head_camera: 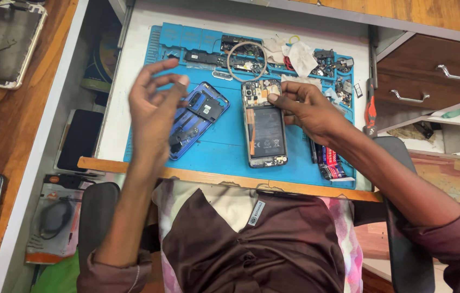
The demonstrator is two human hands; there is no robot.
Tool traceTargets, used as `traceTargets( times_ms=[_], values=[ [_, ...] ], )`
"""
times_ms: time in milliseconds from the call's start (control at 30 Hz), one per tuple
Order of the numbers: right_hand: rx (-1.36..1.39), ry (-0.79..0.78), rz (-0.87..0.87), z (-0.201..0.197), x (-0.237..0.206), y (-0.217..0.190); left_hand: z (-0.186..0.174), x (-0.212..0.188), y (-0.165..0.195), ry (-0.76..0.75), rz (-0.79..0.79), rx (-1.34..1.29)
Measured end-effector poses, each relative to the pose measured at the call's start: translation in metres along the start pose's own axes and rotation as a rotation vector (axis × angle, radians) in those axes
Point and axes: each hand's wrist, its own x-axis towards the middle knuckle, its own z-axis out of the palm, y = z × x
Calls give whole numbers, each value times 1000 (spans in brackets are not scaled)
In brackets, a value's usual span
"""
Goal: The person cleans a smartphone motherboard with a cloth, then installs a camera module and other components into the phone's chassis. They connect ribbon cables and reassemble the device on a blue work mat.
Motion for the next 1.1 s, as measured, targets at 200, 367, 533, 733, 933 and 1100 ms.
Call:
traceTargets(
  times_ms=[200, 367, 533, 733, 933, 1100],
  values=[
    [-56, -3, 20, 9, 1, 1, -15, 1, -1, -34, 295, 698],
    [-106, 123, 0, 14, -3, 0, -10, 2, -10, -114, 322, 885],
    [-479, 102, -149, 9, -3, -4, -12, 7, -16, -201, 290, 879],
    [-811, 168, -392, -1, 2, -3, 4, -2, -22, -520, 294, 755],
    [-822, 177, -344, -4, 4, 2, 37, -24, -43, -747, 417, 711],
    [-853, 177, -425, -4, 3, 5, 38, -25, -44, -760, 426, 727]
  ],
)
